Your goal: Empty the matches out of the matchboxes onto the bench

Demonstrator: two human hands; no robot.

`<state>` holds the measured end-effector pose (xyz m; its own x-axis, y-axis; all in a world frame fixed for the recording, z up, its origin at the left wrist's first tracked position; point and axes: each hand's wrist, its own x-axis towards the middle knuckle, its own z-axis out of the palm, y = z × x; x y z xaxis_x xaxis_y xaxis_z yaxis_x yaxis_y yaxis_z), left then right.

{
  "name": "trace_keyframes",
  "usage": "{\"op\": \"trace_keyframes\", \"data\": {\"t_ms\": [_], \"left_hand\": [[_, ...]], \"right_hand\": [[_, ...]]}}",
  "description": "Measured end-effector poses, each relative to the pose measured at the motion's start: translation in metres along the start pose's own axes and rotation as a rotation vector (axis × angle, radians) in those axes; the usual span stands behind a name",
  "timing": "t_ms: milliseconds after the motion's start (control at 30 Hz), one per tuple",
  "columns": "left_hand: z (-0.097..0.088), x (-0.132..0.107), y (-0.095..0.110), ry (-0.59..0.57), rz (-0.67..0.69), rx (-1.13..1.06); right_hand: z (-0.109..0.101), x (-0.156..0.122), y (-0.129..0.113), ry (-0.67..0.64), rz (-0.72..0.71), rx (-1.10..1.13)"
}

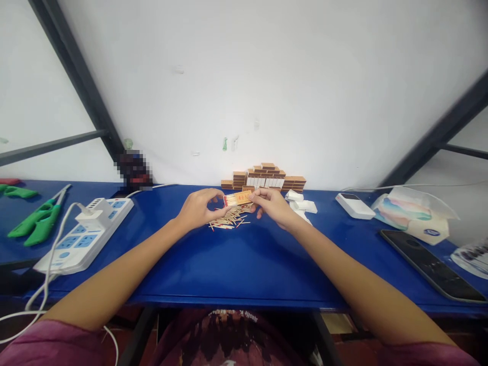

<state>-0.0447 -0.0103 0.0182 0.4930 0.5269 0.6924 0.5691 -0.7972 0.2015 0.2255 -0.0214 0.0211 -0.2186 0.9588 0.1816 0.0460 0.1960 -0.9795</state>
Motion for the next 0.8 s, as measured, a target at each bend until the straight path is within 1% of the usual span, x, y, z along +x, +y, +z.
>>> {"op": "trace_keyframes", "data": {"t_ms": [100, 167, 233, 300, 400, 500, 567, 700, 800], "left_hand": [[-0.002, 0.0, -0.001, 0.022, 0.021, 0.042], [-0.002, 0.0, -0.004, 0.036, 0.004, 0.064], [-0.001, -0.002, -0.006, 0.029, -0.027, 0.067], [0.0, -0.003, -0.006, -0.004, -0.041, 0.049], [0.002, -0.004, -0.004, -0.042, -0.017, 0.025], [0.002, -0.003, 0.001, -0.034, -0.008, 0.007], [0.001, -0.002, 0.004, -0.025, -0.02, -0.015], [-0.001, -0.001, 0.006, -0.019, -0.022, -0.036], [-0.002, -0.001, 0.005, -0.007, -0.019, -0.032]], "right_hand": [[-0.016, 0.006, -0.002, 0.063, 0.027, 0.001], [-0.025, 0.009, -0.001, 0.118, 0.053, 0.007], [-0.03, 0.012, 0.001, 0.135, 0.081, 0.02], [-0.029, 0.012, 0.003, 0.105, 0.107, 0.034], [-0.018, 0.008, 0.004, 0.045, 0.095, 0.049], [-0.008, 0.002, 0.002, -0.011, 0.057, 0.048], [-0.006, 0.001, -0.001, -0.027, 0.04, 0.042], [-0.014, 0.004, -0.002, -0.007, 0.034, 0.036], [-0.024, 0.009, -0.001, 0.048, 0.026, 0.029]]}}
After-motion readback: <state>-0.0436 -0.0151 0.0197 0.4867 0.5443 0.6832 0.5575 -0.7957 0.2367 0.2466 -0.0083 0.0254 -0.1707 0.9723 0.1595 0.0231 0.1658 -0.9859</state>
